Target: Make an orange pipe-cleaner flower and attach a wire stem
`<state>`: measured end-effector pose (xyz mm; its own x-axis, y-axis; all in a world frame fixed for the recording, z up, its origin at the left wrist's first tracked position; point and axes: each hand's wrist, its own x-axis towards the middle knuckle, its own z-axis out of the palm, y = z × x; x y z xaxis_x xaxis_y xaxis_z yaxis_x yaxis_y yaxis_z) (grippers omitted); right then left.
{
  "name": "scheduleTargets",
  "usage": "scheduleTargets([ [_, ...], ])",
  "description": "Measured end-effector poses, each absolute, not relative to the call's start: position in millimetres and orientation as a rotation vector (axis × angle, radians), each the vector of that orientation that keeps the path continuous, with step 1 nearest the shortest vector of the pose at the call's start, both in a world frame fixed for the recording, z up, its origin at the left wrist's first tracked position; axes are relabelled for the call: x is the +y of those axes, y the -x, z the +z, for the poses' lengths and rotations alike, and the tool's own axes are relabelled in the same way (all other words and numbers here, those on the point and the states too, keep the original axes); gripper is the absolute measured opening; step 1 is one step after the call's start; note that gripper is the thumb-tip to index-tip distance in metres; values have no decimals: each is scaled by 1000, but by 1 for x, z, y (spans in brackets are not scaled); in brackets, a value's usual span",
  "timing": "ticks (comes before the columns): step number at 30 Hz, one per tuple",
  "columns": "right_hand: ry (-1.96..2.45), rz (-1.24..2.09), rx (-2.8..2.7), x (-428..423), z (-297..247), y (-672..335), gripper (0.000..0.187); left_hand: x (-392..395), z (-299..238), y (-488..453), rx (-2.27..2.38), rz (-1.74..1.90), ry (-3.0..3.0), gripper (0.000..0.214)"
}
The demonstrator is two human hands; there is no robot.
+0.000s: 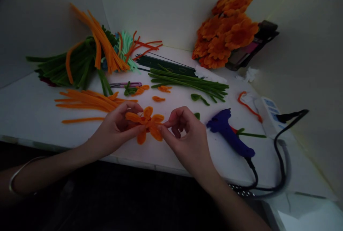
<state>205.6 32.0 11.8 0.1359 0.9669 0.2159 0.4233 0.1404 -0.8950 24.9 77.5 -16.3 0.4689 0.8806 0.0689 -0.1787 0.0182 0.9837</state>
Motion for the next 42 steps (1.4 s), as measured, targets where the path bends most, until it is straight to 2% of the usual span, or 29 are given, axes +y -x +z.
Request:
scheduleTargets([
  [10,1437,828,-1478,37,10,-213,27,80,-17,-25,722,924,-1260,33],
  [25,1438,867,-1698,35,16,-215,27,84,-14,-25,675,1068,-1080,50],
  [28,1537,660,-1814,38,24,-234,27,85,-14,-26,696,1067,-1079,48],
  [33,2001,-75,-1851,31,47,-300,30,86,-14,-25,691,1069,-1055,48],
  [37,2391,-149,-1795,11,39,-351,45,86,-14,-26,697,1075,-1057,47],
  [42,2315,-152,-1991,-6,10,-359,45,85,-13,-25,674,1053,-1092,47],
])
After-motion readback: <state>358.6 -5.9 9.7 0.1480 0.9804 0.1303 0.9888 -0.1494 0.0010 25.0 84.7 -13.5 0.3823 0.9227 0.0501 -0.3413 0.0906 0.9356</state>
